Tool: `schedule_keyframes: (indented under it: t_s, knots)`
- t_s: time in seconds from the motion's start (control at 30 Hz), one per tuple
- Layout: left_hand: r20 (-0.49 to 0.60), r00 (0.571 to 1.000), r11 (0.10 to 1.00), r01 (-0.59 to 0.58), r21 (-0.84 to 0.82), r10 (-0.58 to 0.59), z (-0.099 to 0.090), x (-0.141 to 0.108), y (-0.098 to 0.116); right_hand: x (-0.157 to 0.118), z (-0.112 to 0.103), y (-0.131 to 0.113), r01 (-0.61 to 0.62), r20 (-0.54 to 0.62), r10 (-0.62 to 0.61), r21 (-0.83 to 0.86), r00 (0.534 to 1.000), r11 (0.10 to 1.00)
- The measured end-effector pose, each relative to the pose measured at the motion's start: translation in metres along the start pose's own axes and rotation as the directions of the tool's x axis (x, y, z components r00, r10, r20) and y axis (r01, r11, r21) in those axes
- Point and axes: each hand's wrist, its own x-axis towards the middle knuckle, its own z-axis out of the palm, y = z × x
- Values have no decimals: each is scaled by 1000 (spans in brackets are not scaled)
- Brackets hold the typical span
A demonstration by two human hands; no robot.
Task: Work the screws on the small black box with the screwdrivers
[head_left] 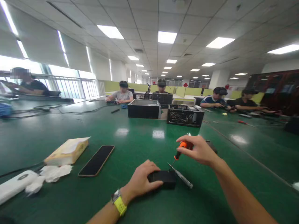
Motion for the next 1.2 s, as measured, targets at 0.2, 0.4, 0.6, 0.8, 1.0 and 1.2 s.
schedule_keyframes:
  t_s: [0.2, 0.4, 0.6, 0.8, 1.0, 1.2]
  knots:
    - [-6, 999, 999, -36, 36, 36, -2, 2, 2, 0, 2, 1, 7, 12, -7, 22, 1000, 1000]
    - [-23, 1000, 1000, -11, -16, 11, -1, 1, 5, -1, -2, 4, 7, -21, -7, 11, 1000, 1000]
    - [-25, 999, 998, 24, -63, -25, -3, 0, 7, 1, -1, 8, 8, -13, -8, 14, 1000, 1000]
    - [-27, 999, 994, 38, -99, -41, -1, -2, 5, -1, -2, 7, -4, -16, 4, 3, 1000, 1000]
    - [-10, 995, 990, 101, -97, -102, -1, 0, 4, 0, -4, 6, -5, -13, 5, -15, 1000, 1000]
    - [-20, 986, 983, 166, -75, -168, -1, 1, 2, 0, -8, 6, -27, -9, 27, -3, 1000, 1000]
